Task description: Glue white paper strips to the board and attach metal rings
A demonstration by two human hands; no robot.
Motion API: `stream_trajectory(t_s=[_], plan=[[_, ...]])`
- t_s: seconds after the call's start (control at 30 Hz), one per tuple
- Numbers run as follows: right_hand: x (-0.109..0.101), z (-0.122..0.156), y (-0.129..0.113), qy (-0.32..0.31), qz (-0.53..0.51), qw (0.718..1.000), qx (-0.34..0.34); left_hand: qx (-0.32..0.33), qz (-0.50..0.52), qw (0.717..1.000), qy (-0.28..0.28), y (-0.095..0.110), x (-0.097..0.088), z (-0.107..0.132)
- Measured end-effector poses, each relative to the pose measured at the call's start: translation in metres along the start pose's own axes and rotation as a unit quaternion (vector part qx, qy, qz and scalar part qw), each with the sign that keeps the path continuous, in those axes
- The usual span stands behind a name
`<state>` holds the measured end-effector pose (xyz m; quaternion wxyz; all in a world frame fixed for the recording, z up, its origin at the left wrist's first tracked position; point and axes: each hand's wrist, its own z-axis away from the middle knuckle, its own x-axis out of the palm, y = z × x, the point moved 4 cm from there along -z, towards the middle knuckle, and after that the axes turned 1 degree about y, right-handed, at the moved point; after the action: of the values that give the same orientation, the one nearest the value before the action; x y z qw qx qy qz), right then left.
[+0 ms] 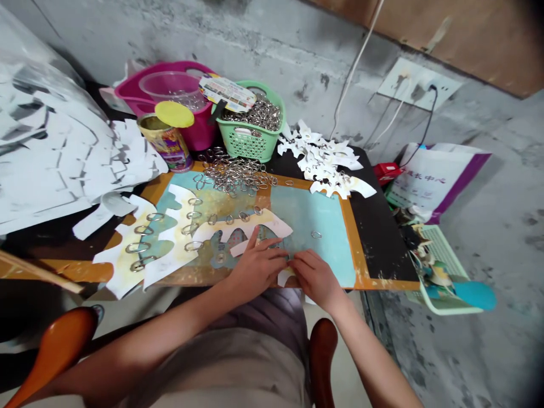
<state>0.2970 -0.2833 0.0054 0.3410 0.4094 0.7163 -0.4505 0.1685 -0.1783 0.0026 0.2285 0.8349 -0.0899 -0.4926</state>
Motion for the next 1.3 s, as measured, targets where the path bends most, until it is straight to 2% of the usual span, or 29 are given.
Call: stream_trajectory(t_s=[0.1, 0.23, 0.33, 0.5, 0.6, 0.77, 0.9, 1.0, 1.17, 1.3], plan=[[0.001, 0.007, -0.002, 0.005, 0.036, 0.999, 0.001, -0.025, 0.014, 0.999, -0.018, -0.003, -0.001, -0.002], [0.0, 0.015, -0.006, 0.016, 0.057, 0.998, 0.015, -0.012, 0.005, 1.0, -0.019, -0.002, -0.002, -0.001], [-0.003, 0.019, -0.009, 0.006, 0.017, 0.999, 0.032, 0.011, -0.021, 0.999, -0.028, 0.001, -0.001, 0.0], [-0.012, 0.023, -0.01, 0.102, -0.077, 0.987, 0.097, 0.02, -0.059, 0.997, -0.037, 0.003, 0.0, 0.0], [-0.002, 0.026, -0.011, 0.101, -0.083, 0.988, 0.081, 0.014, -0.061, 0.997, -0.043, 0.004, 0.002, 0.002], [0.01, 0.028, -0.013, 0.096, -0.021, 0.993, 0.071, -0.004, -0.038, 0.998, -0.044, 0.006, -0.001, 0.002], [0.007, 0.024, -0.019, 0.088, 0.054, 0.992, 0.079, -0.045, 0.013, 0.996, -0.075, 0.002, -0.008, -0.005], [0.004, 0.02, -0.021, 0.086, 0.069, 0.989, 0.099, -0.052, -0.006, 0.994, -0.097, -0.002, -0.01, -0.014], [0.005, 0.021, -0.022, 0.083, 0.051, 0.989, 0.115, -0.007, -0.056, 0.985, -0.163, 0.0, -0.009, -0.035], [0.008, 0.024, -0.022, 0.077, 0.055, 0.985, 0.141, 0.079, -0.079, 0.973, -0.204, 0.007, -0.01, -0.042]])
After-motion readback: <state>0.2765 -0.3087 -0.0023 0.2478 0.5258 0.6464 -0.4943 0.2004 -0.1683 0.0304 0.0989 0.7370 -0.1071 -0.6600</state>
